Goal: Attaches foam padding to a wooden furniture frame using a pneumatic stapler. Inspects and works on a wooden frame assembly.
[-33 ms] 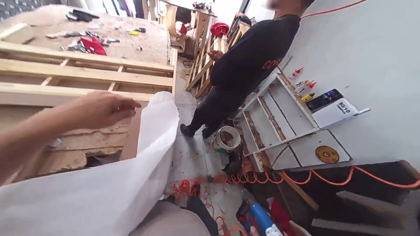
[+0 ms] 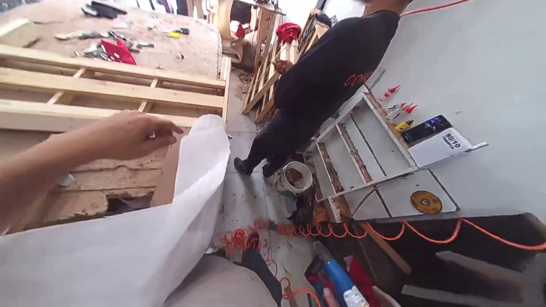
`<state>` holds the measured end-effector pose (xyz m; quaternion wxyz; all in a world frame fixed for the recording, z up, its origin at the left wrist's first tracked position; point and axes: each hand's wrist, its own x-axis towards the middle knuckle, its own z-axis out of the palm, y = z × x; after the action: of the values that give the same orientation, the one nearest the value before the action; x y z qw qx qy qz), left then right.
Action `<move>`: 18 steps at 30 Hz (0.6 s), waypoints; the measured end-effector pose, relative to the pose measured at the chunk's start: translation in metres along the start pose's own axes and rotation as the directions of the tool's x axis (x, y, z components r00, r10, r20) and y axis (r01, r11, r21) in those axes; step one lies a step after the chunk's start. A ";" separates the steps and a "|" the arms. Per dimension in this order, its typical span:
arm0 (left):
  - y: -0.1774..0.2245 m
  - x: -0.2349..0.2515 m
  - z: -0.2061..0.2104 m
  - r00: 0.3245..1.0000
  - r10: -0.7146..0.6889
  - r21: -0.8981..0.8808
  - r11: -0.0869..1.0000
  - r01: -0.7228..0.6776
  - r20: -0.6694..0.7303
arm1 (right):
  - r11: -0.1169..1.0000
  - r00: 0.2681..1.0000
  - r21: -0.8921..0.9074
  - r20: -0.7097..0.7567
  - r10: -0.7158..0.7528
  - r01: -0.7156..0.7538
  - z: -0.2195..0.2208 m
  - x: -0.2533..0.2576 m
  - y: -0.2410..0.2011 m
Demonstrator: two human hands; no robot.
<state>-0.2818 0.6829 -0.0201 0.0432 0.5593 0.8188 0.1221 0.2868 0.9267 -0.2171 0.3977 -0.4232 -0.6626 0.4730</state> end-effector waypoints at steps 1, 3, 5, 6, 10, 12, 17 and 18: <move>-0.003 0.013 0.007 1.000 -0.013 -0.007 1.000 0.013 0.014 | 1.000 1.000 -0.005 -0.011 0.018 -0.018 0.003 0.015 -0.001; -0.002 0.036 0.022 0.996 -0.060 -0.029 0.998 0.062 0.073 | 0.999 0.999 -0.008 0.011 0.042 -0.042 0.006 0.045 0.003; 0.002 0.050 0.032 0.977 -0.151 -0.037 0.987 0.158 0.151 | 0.999 0.996 0.026 0.087 0.034 -0.036 0.010 0.075 0.011; 0.005 0.053 0.035 0.962 -0.199 -0.035 0.977 0.209 0.188 | 0.998 0.991 0.057 0.130 0.033 -0.041 0.013 0.091 0.014; 0.000 0.056 0.055 0.916 -0.348 -0.047 0.930 0.364 0.198 | 0.991 0.929 0.135 0.369 -0.031 -0.021 0.035 0.164 0.033; -0.006 0.046 0.062 0.877 -0.423 -0.063 0.892 0.447 0.229 | 0.995 0.887 0.090 0.457 -0.069 0.032 0.053 0.203 0.031; -0.027 0.014 0.060 0.837 -0.516 -0.084 0.840 0.536 0.182 | 0.964 0.799 0.082 0.544 -0.258 0.255 0.123 0.285 -0.016; -0.047 0.000 0.069 0.880 -0.464 -0.058 0.881 0.470 0.102 | 0.960 0.789 0.097 0.551 -0.271 0.261 0.140 0.298 -0.027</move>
<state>-0.3104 0.6770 -0.0989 0.1286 0.3478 0.9213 0.1174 0.0546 1.1601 -0.1869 0.2521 -0.1656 -0.7988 0.5205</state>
